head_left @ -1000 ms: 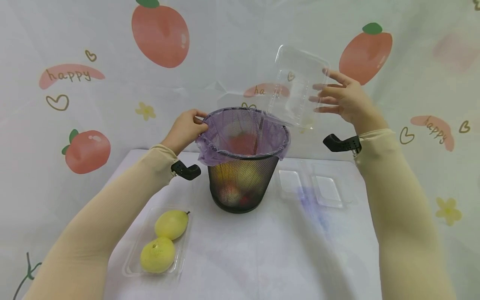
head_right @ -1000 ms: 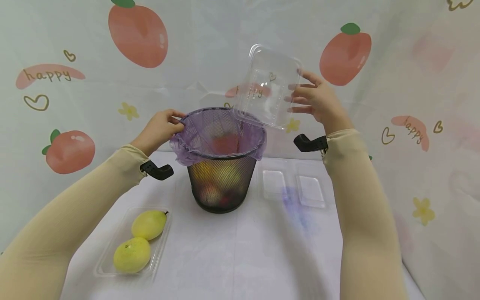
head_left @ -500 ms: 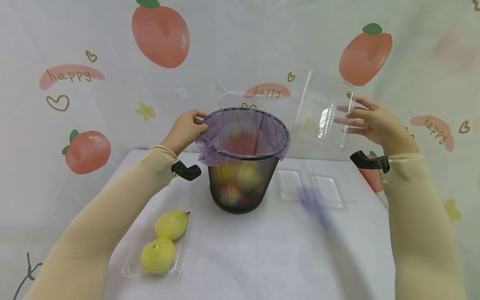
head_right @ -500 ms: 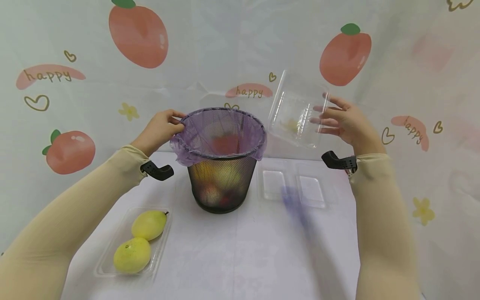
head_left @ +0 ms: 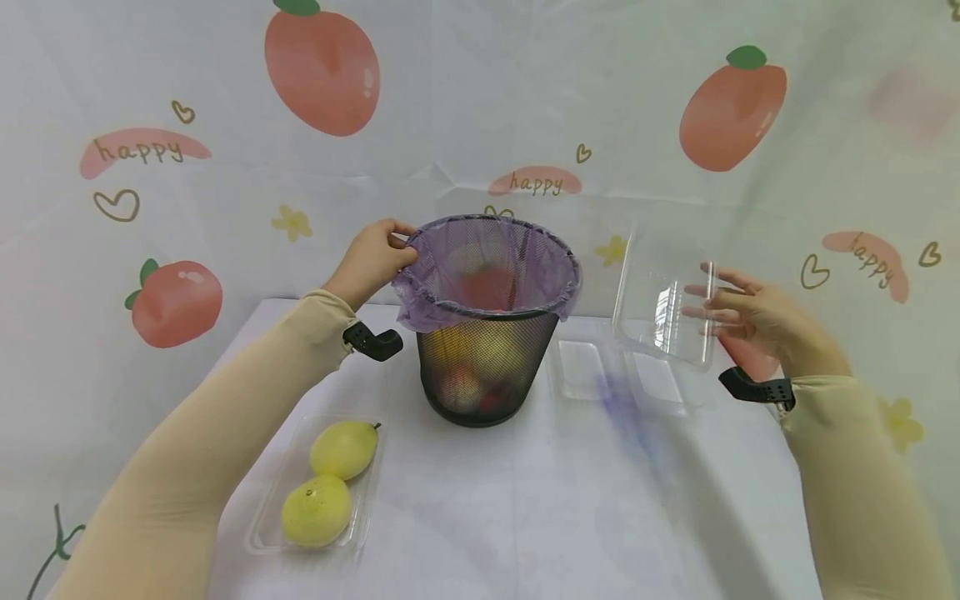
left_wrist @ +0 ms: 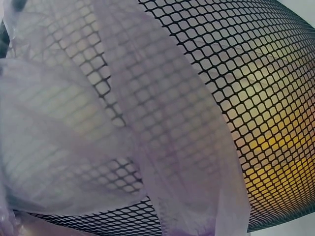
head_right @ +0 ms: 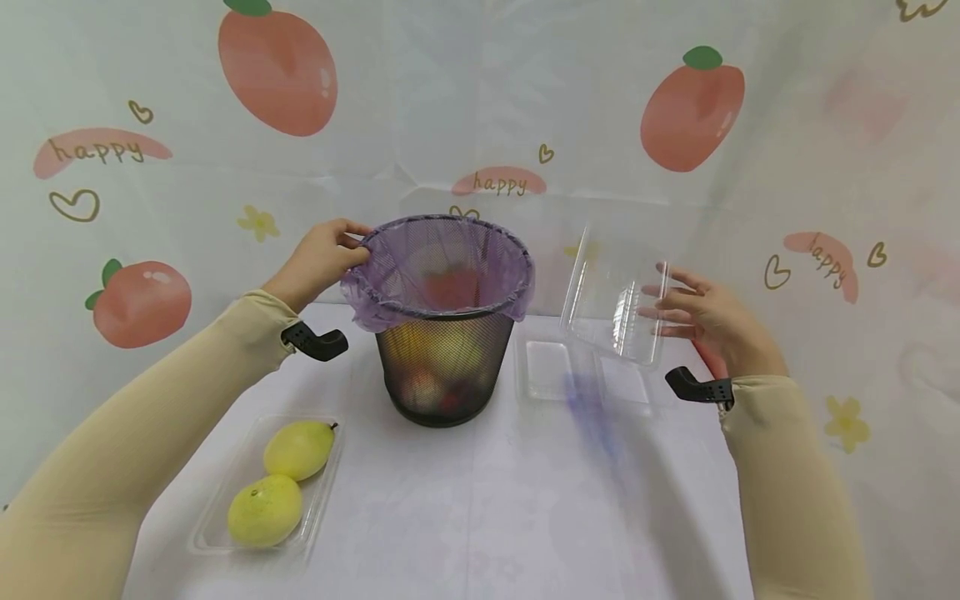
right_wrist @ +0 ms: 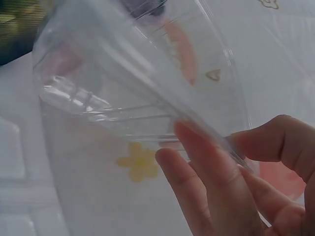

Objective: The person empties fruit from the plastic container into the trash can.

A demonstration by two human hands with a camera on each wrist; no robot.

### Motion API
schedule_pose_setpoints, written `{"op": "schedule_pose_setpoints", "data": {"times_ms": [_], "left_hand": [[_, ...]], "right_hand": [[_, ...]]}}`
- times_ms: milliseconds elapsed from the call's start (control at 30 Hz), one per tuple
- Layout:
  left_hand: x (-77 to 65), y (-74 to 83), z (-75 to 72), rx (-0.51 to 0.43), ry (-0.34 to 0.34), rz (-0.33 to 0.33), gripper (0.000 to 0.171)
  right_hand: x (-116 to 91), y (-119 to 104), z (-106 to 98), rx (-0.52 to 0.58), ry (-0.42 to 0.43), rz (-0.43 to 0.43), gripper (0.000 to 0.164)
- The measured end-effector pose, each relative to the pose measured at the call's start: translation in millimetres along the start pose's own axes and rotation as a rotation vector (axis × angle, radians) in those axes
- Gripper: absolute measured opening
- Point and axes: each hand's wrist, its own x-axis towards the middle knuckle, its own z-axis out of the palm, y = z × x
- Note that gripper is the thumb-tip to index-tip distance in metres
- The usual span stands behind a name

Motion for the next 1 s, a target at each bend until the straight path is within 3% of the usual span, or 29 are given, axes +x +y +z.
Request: {"op": "schedule_pose_setpoints", "data": {"times_ms": [100, 600, 1000], "left_hand": [[-0.3, 0.2, -0.4, 0.002, -0.002, -0.003, 0.049], [0.5, 1.3, -0.4, 0.019, 0.012, 0.004, 0.049], [0.3, -0.1, 0.3, 0.004, 0.002, 0.0, 0.048]], "right_hand": [[-2.9, 17.5, -1.0, -0.011, -0.078, -0.003, 0.048], [-20.6, 93.2, 25.9, -0.288, -0.168, 0.156, 0.05], [-33.4, 145.0, 48.2, -0.329, -0.239, 0.261, 0.054]]}}
